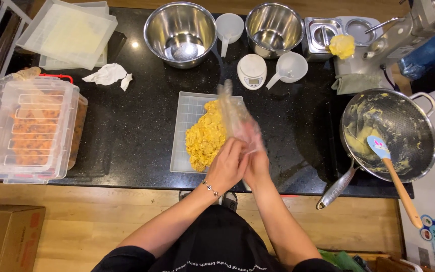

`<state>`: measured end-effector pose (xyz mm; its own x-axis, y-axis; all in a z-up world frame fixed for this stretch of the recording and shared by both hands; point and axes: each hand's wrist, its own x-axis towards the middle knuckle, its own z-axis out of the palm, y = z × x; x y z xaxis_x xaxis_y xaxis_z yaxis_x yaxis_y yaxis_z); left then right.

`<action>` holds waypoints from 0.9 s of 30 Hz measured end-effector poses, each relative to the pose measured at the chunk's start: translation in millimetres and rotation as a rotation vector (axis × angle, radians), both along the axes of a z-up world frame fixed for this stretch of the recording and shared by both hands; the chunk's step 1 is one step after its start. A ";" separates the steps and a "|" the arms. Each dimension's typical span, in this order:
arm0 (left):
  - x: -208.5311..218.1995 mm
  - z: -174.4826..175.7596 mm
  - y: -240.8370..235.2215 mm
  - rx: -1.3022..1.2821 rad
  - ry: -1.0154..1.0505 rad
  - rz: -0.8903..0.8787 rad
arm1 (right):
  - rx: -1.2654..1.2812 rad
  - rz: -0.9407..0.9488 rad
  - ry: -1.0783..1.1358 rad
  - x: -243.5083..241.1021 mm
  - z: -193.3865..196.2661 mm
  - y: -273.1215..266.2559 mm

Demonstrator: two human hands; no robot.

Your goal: Spreading and flattening a yellow mixture onto a tray to create a pastry base

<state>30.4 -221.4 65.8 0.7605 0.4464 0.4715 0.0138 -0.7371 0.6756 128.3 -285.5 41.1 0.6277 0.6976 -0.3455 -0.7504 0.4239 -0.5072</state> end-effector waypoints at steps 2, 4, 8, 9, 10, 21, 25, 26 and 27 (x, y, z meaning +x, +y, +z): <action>-8.1 -3.9 6.7 0.051 0.039 0.061 | 0.042 -0.018 0.031 2.4 -2.1 5.1; -11.0 -6.1 10.1 0.099 0.074 0.116 | 0.080 -0.043 0.059 3.6 -1.6 8.0; -14.1 -11.9 2.5 0.169 0.093 -0.024 | 0.065 -0.034 -0.059 6.2 -14.7 13.9; -14.6 -14.5 -1.9 0.192 0.086 -0.072 | 0.000 0.015 -0.129 9.5 -22.5 15.8; -17.3 -10.1 -3.4 0.192 0.087 -0.070 | 0.001 0.017 -0.127 12.0 -20.0 17.7; -21.6 18.0 -30.4 0.093 0.165 -0.223 | 0.344 0.281 -0.239 36.7 44.9 34.4; -23.3 6.5 -48.1 0.066 0.167 -0.266 | 0.167 0.224 -0.009 42.1 16.9 20.7; -24.1 5.3 -54.5 0.028 0.144 -0.322 | 0.158 0.257 -0.029 41.2 25.4 19.6; -24.6 3.9 -60.7 -0.008 0.120 -0.376 | 0.150 0.293 -0.049 40.5 33.9 19.4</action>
<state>5.8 -282.0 69.7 0.9214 0.1296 0.3664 -0.1766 -0.7002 0.6917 168.7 -266.1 75.0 0.4061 0.8918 -0.1994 -0.8276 0.2664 -0.4941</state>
